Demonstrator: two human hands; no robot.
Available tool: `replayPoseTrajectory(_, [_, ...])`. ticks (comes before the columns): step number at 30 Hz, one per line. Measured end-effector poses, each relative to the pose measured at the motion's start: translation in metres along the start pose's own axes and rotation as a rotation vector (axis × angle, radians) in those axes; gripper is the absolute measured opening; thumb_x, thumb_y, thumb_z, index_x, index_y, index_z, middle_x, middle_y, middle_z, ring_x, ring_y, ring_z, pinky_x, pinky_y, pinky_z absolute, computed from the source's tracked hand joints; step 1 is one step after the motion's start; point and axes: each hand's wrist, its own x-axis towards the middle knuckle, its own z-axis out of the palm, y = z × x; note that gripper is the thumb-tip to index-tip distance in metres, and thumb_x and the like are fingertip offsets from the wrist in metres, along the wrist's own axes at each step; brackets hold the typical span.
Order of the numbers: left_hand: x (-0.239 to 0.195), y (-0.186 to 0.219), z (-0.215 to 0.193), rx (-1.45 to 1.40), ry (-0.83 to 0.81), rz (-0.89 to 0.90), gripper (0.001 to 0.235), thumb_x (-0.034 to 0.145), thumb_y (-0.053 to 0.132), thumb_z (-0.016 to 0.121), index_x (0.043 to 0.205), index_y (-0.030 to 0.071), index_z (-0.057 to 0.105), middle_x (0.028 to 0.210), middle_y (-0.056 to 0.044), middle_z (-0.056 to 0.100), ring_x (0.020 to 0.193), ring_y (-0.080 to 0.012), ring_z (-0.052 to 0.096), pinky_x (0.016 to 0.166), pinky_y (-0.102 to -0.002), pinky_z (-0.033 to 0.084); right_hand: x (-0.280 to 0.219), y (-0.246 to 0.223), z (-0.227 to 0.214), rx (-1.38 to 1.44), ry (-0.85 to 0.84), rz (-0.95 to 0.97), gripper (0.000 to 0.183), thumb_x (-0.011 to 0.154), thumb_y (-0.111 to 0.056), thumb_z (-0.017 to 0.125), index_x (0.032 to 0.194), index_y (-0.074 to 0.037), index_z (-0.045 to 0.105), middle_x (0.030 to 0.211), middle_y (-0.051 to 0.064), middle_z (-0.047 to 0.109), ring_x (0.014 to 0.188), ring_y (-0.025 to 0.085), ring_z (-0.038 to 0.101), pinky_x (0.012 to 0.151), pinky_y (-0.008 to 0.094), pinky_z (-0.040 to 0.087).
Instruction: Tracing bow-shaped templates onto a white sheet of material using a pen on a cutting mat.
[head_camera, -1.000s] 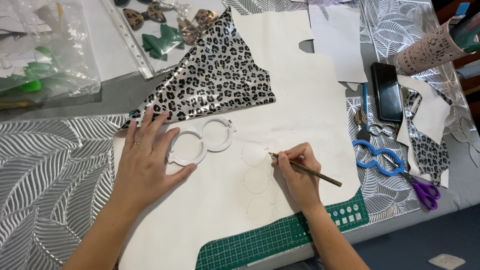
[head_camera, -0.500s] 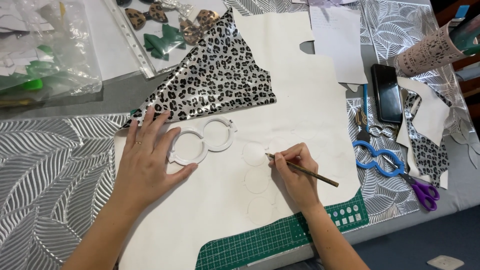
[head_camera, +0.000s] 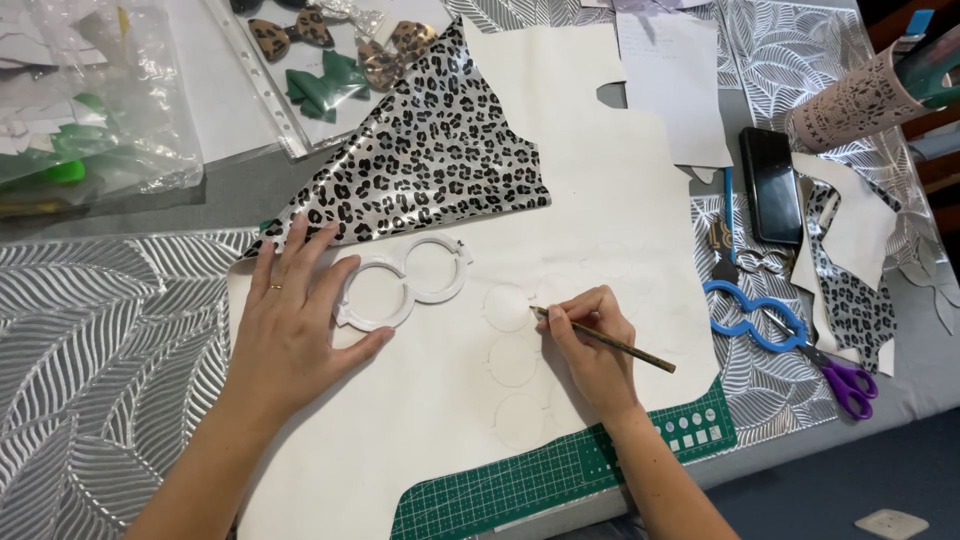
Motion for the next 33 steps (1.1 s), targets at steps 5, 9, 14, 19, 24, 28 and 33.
replayPoseTrajectory(5, [0.0,-0.001,0.001,0.004,-0.002,0.0,0.075,0.082,0.059,0.068,0.131,0.003,0.06,0.157,-0.02,0.041,0.154,-0.035,0.023,0.126,-0.052,0.013,0.0,0.001,0.0,-0.013,0.035,0.002,0.016,0.098,-0.011,0.065,0.09,-0.007,0.052,0.085,0.01,0.07,0.082,0.023,0.081,0.075,0.03,0.068])
replayPoseTrajectory(9, [0.0,0.0,0.0,-0.003,-0.002,-0.007,0.075,0.081,0.058,0.069,0.131,0.003,0.06,0.157,-0.02,0.042,0.154,-0.0345,0.023,0.126,-0.051,0.013,0.0,0.002,-0.001,-0.014,0.05,0.003,0.017,0.098,-0.011,0.065,0.091,-0.007,0.051,0.084,0.01,0.069,0.081,0.023,0.081,0.075,0.03,0.067])
replayPoseTrajectory(14, [0.0,-0.001,0.0,0.003,-0.009,-0.002,0.075,0.082,0.059,0.068,0.131,0.003,0.06,0.157,-0.019,0.04,0.154,-0.0343,0.022,0.126,-0.051,0.012,0.0,0.002,0.0,-0.012,0.032,-0.01,0.016,0.098,-0.011,0.065,0.09,-0.007,0.052,0.083,0.01,0.069,0.081,0.023,0.081,0.075,0.03,0.068])
replayPoseTrajectory(19, [-0.001,-0.001,0.001,-0.001,-0.002,0.004,0.075,0.082,0.059,0.068,0.131,0.002,0.06,0.157,-0.02,0.041,0.154,-0.0346,0.022,0.126,-0.051,0.012,0.0,0.002,0.0,-0.026,0.004,-0.028,0.016,0.098,-0.013,0.066,0.091,-0.007,0.052,0.081,0.01,0.072,0.081,0.022,0.082,0.073,0.029,0.068])
replayPoseTrajectory(24, [-0.001,-0.001,0.002,0.003,0.007,0.002,0.074,0.081,0.058,0.07,0.13,0.003,0.06,0.156,-0.02,0.042,0.154,-0.0352,0.024,0.126,-0.052,0.013,0.001,0.003,-0.001,-0.027,0.042,-0.007,0.017,0.098,-0.011,0.066,0.091,-0.007,0.051,0.082,0.011,0.071,0.079,0.023,0.082,0.071,0.028,0.067])
replayPoseTrajectory(28, [0.0,-0.001,0.001,0.001,0.009,0.004,0.074,0.082,0.058,0.069,0.13,0.003,0.06,0.156,-0.02,0.042,0.154,-0.0351,0.024,0.126,-0.052,0.013,0.0,0.01,-0.003,-0.045,0.068,0.029,0.018,0.097,-0.011,0.066,0.088,-0.008,0.05,0.078,0.008,0.067,0.075,0.021,0.081,0.071,0.029,0.066])
replayPoseTrajectory(33, [0.002,-0.002,-0.002,0.007,0.017,0.022,0.074,0.079,0.058,0.071,0.129,0.005,0.061,0.159,-0.017,0.041,0.155,-0.0326,0.023,0.127,-0.051,0.009,0.001,0.037,-0.025,0.238,0.403,-0.167,0.016,0.102,0.004,0.058,0.098,-0.006,0.046,0.097,0.013,0.058,0.079,0.022,0.069,0.075,0.029,0.067])
